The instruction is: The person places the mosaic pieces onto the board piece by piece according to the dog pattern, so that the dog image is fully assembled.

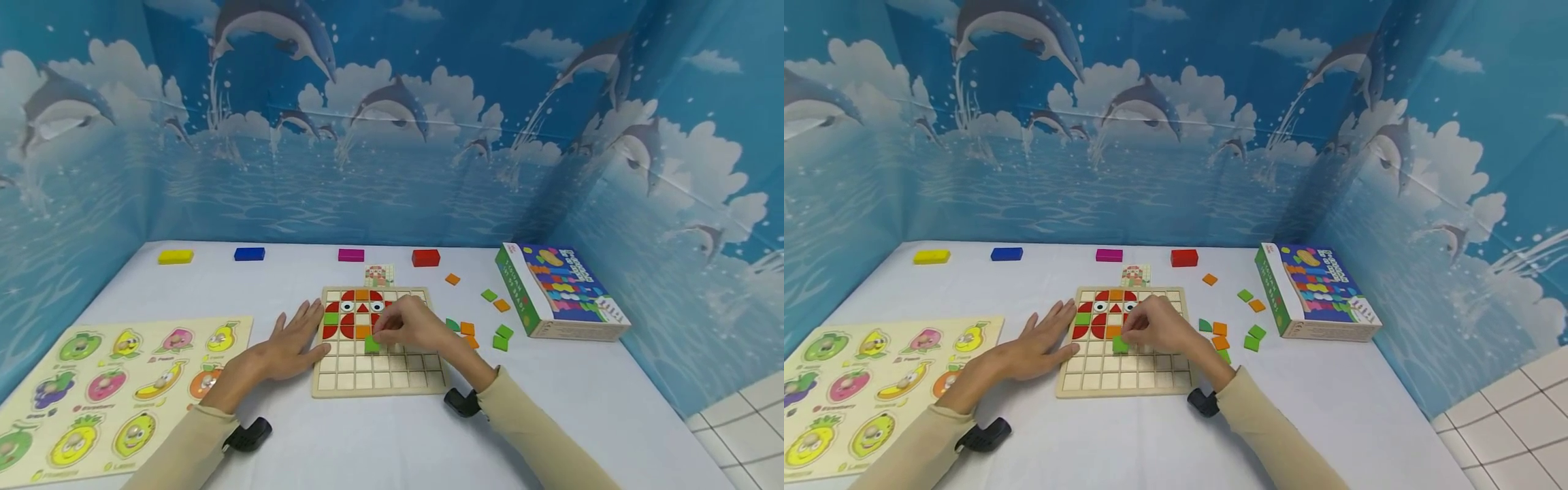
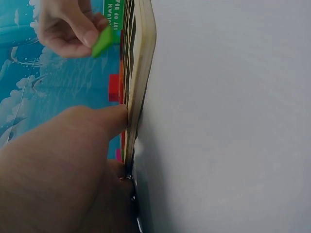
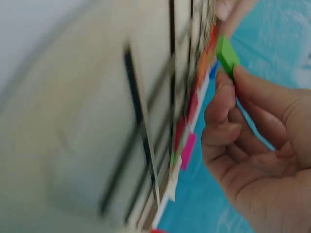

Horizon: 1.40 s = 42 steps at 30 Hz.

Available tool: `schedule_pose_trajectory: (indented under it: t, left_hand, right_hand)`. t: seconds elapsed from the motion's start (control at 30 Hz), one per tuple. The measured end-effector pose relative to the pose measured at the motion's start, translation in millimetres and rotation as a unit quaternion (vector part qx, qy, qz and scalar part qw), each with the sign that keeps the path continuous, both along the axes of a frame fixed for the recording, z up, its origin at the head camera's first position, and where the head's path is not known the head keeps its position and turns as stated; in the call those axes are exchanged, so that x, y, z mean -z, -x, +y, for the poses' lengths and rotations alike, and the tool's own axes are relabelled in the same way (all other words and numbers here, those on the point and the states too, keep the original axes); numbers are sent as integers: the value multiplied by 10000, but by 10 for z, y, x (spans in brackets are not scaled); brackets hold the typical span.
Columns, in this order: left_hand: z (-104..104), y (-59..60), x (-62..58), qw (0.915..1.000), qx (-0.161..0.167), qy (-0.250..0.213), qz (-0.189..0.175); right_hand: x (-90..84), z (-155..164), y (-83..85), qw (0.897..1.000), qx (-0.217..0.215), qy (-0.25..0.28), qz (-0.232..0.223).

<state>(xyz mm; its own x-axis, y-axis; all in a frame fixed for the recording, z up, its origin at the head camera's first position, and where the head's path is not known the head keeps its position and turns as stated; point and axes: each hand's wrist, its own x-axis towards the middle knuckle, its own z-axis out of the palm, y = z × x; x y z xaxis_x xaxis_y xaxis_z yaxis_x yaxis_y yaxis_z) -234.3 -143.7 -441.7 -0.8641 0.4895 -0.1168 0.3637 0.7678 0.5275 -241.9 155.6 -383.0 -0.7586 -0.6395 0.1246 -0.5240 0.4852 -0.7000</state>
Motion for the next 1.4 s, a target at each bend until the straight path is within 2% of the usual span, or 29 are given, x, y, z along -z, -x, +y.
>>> schedule_pose_trajectory:
  t: [0.3,0.87,0.97,1.07,1.2,1.4]
  left_hand:
    - [-4,8,13,10000,-18,14,34]
    - [-16,10,12,10000,-11,-14,37]
    - [-21,4,17,10000,-4,-34,40]
    - [-24,2,22,10000,0,-33,77]
    - [-22,5,25,10000,17,-6,92]
    - [-21,5,19,10000,8,14,25]
  right_hand:
    - [81,-258,-57,9981,564,-261,6]
    - [62,-184,-73,9994,249,-188,138]
    - [24,-43,-46,9995,81,-10,302]
    - [-21,217,-6,9987,145,99,471]
    - [-24,681,49,9974,554,5,456]
    - [74,1262,85,9906,1256,-440,306]
